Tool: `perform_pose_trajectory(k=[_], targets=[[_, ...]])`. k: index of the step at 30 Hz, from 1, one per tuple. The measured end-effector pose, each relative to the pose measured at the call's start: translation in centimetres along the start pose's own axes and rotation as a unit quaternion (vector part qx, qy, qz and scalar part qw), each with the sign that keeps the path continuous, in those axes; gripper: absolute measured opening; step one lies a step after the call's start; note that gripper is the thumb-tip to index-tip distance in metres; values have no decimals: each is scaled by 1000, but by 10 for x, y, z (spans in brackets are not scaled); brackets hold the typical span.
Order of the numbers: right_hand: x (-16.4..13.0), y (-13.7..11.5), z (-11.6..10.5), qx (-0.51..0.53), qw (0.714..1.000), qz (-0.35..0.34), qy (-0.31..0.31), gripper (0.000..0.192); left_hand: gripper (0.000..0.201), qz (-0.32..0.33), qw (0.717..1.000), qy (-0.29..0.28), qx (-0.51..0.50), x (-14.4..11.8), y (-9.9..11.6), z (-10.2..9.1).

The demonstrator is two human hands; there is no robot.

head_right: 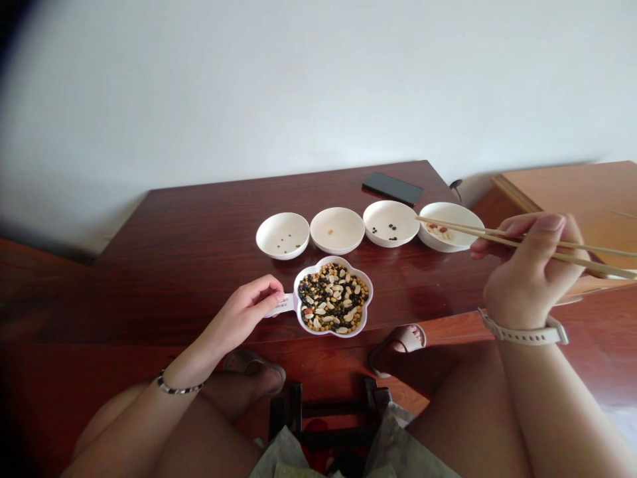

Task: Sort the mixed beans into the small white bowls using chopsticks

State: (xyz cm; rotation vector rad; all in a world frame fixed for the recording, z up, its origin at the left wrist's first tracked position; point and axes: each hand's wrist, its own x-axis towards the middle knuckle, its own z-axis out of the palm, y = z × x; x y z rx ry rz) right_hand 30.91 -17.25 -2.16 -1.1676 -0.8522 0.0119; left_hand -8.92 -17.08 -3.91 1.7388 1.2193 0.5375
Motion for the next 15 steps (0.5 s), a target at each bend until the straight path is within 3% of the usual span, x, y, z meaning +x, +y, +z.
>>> perform_pose_trajectory(k=[4,9,15], targets=[[-4,-6,9,86,996,-4,-14,45,28,-6,1000,1,-4,0,1,-1],[-17,-14,18,205,966,97,-122,36,31,-7,1000,0,25,-1,-1,-6],[-46,-28,24,180,941,157,-238,42,30,-15,999,7,38,-2,-4,-10]])
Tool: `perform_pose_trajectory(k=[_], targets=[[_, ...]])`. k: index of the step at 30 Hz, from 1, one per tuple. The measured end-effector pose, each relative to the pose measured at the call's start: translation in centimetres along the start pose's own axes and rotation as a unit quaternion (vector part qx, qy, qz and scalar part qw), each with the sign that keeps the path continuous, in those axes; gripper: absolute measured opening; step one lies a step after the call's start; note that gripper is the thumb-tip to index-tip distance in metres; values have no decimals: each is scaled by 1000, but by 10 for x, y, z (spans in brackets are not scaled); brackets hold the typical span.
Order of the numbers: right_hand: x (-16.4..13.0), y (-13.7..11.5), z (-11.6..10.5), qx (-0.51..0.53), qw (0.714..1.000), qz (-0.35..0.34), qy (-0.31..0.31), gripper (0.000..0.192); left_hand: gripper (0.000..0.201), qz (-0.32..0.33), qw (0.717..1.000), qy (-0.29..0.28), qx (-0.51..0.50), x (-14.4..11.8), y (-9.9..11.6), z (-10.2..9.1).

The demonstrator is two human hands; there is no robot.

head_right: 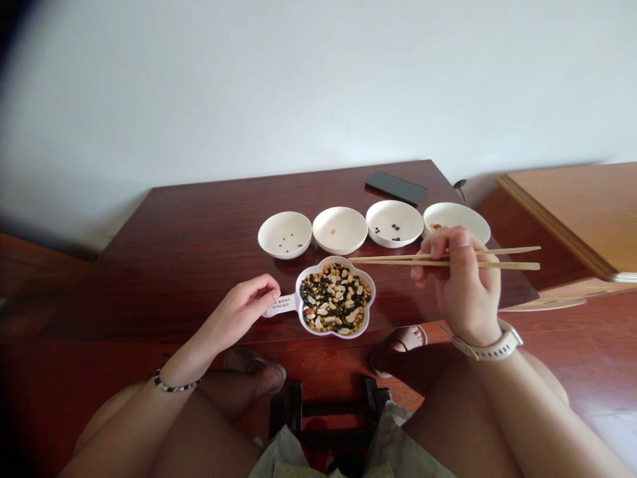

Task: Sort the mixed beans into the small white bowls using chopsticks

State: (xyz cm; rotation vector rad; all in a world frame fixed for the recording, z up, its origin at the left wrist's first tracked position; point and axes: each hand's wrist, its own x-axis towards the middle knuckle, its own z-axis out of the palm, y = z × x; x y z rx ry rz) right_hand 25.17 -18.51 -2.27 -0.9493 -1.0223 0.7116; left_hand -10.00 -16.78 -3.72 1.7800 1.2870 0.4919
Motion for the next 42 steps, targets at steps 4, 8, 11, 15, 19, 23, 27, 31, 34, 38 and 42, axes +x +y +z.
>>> perform_pose_trajectory(k=[4,8,11,15,19,23,27,31,34,38,42], targets=[[-16,0,11,-1,996,33,-80,38,28,4,1000,-2,-4,1,-3,0],[-26,0,21,-4,988,67,-142,35,27,2,1000,-3,-4,0,-3,0],[-29,-1,27,-19,981,82,-172,35,26,-1,1000,-2,-7,-1,-3,0],[-32,-1,30,-29,981,98,-166,36,25,0,1000,3,-6,-2,-2,1],[-32,2,28,-37,981,118,-151,36,27,3,1000,-2,7,-2,0,1],[-31,4,26,-42,978,132,-153,36,28,9,1000,-14,21,-2,0,1],[-31,6,26,-37,976,138,-162,36,27,11,999,-20,38,-3,1,2],[-32,6,27,-38,973,148,-172,35,26,7,999,-21,40,-4,2,3],[-32,7,26,-52,972,142,-182,34,25,6,999,-21,35,-4,2,4],[-32,7,26,-60,972,133,-186,35,25,14,1000,-14,19,-3,3,5],[-32,7,26,-53,972,131,-188,35,24,16,1000,-12,14,-3,3,5]])
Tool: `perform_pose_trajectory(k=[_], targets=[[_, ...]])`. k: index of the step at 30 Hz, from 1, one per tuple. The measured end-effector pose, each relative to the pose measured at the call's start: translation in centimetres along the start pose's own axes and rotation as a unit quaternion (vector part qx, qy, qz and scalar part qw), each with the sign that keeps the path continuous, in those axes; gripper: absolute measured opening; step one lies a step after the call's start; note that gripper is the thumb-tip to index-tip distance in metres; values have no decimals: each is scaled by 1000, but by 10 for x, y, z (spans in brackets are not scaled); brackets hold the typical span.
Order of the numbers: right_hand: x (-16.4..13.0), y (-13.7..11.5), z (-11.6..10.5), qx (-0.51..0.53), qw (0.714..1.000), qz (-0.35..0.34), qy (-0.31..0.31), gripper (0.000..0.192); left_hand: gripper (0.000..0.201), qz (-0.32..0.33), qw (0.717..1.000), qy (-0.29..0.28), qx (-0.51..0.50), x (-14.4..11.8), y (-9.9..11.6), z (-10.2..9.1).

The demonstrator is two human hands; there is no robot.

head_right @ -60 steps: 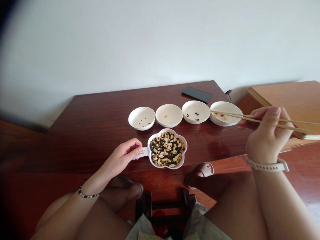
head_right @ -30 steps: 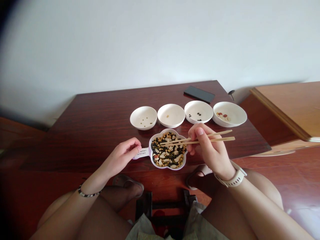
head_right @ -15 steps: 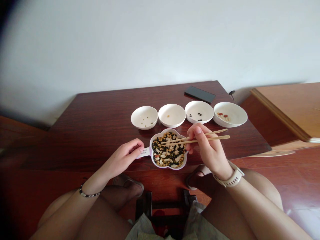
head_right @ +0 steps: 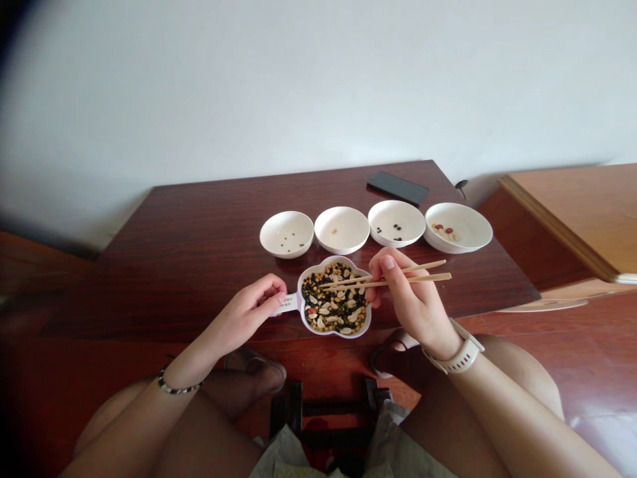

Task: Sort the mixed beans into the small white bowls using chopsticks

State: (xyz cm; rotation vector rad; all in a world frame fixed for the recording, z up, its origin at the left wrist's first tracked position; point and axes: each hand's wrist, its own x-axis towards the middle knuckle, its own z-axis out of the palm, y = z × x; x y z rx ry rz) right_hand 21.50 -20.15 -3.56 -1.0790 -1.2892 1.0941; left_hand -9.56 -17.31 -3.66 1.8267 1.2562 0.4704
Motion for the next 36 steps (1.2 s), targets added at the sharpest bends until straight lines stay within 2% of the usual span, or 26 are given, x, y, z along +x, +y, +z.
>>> perform_pose_trajectory(k=[24,36], targets=[[4,-7,2,77,996,29,45,38,24,-4,1000,1,-9,-1,-1,0],[23,-15,6,102,992,5,80,41,27,-1,1000,3,-3,-2,2,0]])
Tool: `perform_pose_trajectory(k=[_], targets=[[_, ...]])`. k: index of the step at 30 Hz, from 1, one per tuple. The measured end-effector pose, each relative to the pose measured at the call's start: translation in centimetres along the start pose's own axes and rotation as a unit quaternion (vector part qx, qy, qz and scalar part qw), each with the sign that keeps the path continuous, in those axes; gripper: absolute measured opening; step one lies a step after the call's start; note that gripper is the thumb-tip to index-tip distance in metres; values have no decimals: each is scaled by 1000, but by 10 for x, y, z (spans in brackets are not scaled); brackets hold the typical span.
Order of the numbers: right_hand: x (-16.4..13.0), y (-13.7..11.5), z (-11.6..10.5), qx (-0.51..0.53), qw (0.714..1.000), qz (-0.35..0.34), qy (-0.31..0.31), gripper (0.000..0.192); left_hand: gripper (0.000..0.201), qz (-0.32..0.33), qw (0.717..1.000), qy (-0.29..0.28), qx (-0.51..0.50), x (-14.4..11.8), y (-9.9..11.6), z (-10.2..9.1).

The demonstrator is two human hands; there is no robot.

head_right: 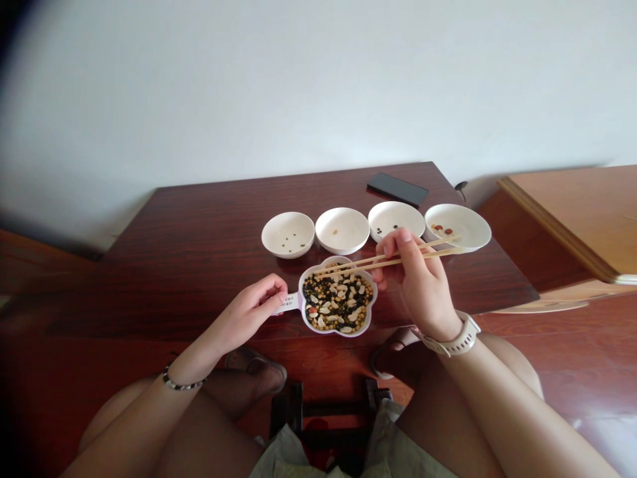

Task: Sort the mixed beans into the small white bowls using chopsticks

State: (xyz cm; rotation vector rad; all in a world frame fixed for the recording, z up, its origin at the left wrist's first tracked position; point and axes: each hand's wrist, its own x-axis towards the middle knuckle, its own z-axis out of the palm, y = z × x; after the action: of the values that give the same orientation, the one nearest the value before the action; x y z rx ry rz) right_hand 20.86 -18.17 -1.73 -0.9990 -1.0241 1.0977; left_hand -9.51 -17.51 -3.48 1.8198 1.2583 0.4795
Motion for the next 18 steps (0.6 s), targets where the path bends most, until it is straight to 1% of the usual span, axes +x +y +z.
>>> perform_pose_trajectory(k=[5,11,15,18], targets=[[11,-1,11,14,999,-33,2,42,26,1,1000,-3,4,-1,0,0],[29,2,24,12,998,-46,39,47,28,3,1000,-2,6,-1,0,0],[40,8,33,17,997,-64,41,48,26,4,1000,-2,5,-2,0,0],[43,14,40,12,997,-63,44,48,24,4,1000,-3,8,-2,0,0]])
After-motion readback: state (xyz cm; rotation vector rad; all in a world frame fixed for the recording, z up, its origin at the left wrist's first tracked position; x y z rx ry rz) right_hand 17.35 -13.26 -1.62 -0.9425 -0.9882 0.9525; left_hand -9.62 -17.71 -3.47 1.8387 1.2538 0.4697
